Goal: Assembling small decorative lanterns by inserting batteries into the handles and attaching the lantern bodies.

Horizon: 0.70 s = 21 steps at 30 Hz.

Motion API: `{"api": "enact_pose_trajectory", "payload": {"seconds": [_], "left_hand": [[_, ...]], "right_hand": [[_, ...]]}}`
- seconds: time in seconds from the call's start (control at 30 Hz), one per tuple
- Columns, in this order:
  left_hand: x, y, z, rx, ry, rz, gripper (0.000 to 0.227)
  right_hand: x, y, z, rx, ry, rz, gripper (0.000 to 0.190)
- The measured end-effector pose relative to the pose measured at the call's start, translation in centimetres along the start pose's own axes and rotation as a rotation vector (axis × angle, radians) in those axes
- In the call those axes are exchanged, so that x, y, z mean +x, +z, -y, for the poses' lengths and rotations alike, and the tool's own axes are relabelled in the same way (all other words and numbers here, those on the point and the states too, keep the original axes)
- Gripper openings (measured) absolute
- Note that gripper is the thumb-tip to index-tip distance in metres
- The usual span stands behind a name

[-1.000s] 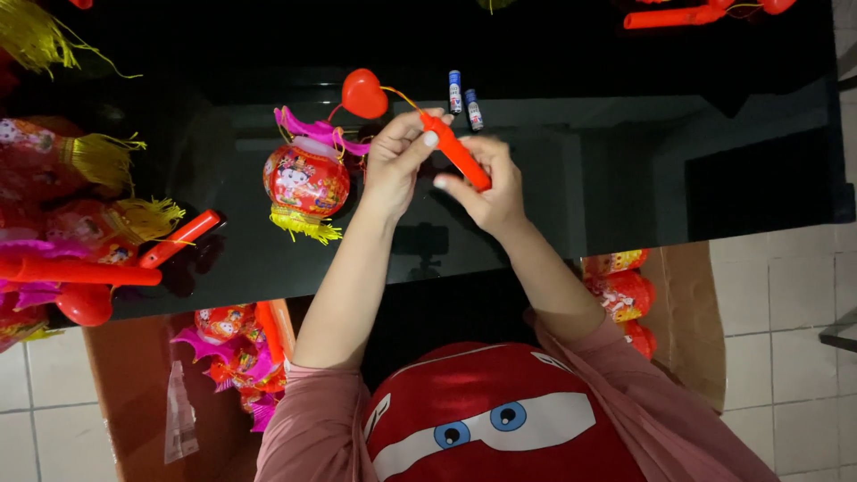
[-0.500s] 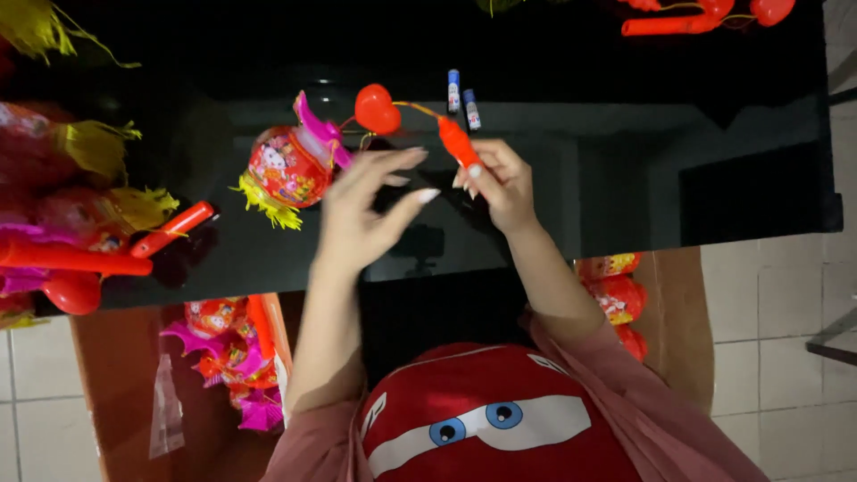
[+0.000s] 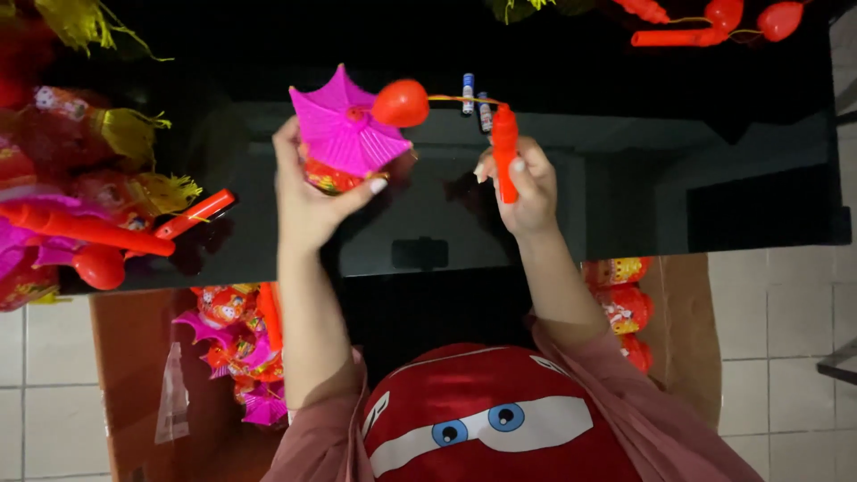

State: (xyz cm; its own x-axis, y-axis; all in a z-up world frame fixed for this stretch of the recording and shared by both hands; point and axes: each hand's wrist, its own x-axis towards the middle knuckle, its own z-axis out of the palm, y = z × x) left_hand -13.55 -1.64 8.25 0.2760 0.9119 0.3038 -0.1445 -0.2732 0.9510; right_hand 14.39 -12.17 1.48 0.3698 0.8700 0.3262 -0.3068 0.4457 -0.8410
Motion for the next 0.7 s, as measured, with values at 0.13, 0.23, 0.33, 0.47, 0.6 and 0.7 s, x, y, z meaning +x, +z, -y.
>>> {"api": "enact_pose_trajectory", "payload": {"seconds": [0.13,0.23,0.33,0.47,0.6,0.7], "left_hand": [[-1.4,2.6,2.3,-0.416,-0.093,0.079,0.078],[-2.3,4.7,3.9,-0.756,-0.076,0.090,0.075],[-2.6,5.5,5.8,-0.796,-0.089,0.102,0.070],[-3.1,6.5,8.5,-0.875,-0.131,0.115,0.060],[-4.2,6.9,11.1,-0.954,-0.173,0.124,0.051],[-4.9,7.3,12.8,-1.006,-0.188,0.128,0.046]], "right_hand": [[-0.8,3.6,2.0,0.133,-0.031,0.053,0.042],[-0.7,6.2,3.9,0.193,-0.047,0.047,0.037],[-0.4,8.0,5.6,0.209,-0.054,0.049,0.035],[-0.6,9.2,6.2,0.265,0.027,0.025,0.041],[-2.1,8.5,4.0,0.313,0.078,-0.044,0.043],[-1.8,10.0,5.3,0.300,0.081,-0.013,0.048]]}}
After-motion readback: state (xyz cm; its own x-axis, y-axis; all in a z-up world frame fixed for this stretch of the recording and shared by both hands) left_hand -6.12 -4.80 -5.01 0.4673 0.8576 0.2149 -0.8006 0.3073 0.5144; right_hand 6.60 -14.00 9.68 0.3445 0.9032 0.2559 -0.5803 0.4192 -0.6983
